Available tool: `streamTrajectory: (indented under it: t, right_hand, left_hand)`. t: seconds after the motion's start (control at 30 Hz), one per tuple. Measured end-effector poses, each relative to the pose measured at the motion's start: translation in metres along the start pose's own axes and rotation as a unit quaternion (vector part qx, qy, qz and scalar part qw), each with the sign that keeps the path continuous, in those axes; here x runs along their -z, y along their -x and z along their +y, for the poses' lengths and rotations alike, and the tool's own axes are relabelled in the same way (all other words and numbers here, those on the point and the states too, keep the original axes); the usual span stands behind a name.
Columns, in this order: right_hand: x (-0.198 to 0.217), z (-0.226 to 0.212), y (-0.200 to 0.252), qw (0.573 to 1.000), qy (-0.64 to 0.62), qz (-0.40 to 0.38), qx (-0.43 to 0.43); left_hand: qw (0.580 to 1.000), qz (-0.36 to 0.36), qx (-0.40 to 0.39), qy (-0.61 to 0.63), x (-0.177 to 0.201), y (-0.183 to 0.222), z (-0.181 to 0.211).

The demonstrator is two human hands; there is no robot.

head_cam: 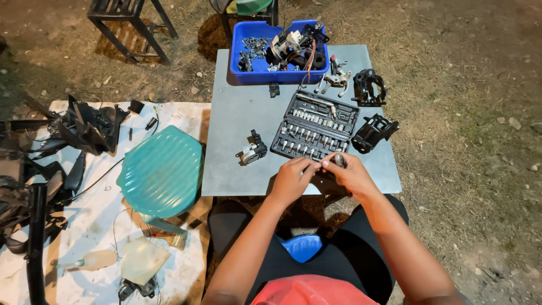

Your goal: The person sits outdoors at night at a small table with a motorcycle part and works on it by hand, using a socket wrench set and a screwdriver to loosen, fit and tighten fasteners on the component, repeatedly picking sockets from the case and repositioning the part while working.

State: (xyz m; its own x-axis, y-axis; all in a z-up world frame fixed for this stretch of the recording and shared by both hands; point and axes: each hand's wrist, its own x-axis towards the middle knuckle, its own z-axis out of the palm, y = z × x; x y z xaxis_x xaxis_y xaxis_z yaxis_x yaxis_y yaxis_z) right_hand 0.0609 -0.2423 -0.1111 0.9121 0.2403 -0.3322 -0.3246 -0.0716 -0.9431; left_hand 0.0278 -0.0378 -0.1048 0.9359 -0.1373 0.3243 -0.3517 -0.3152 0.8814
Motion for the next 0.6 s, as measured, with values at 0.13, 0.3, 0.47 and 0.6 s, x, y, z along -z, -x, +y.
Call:
streamTrajectory:
  t: [0.13, 0.3, 0.47, 0.6]
  right_hand:
    - [0.016, 0.006, -0.018, 1.000, -0.016, 0.002, 0.005]
    - [0.033, 0.008, -0.053, 0.933, 0.229, 0.087, 0.262]
    - [0.022, -0.013, -0.074, 0.897, 0.374, 0.114, 0.208]
    - [0.014, -0.010, -0.095, 0.847, 0.490, 0.054, 0.198]
  left_hand:
    - [0.997, -0.009, -0.046, -0.063, 0.003, -0.022, -0.010]
    - [0.964, 0.077, -0.025, -0.254, -0.008, -0.055, -0.042]
    - [0.945, 0.080, -0.004, -0.318, -0.026, -0.064, -0.062]
    - [0.939, 0.068, 0.012, -0.337, -0.029, -0.066, -0.071]
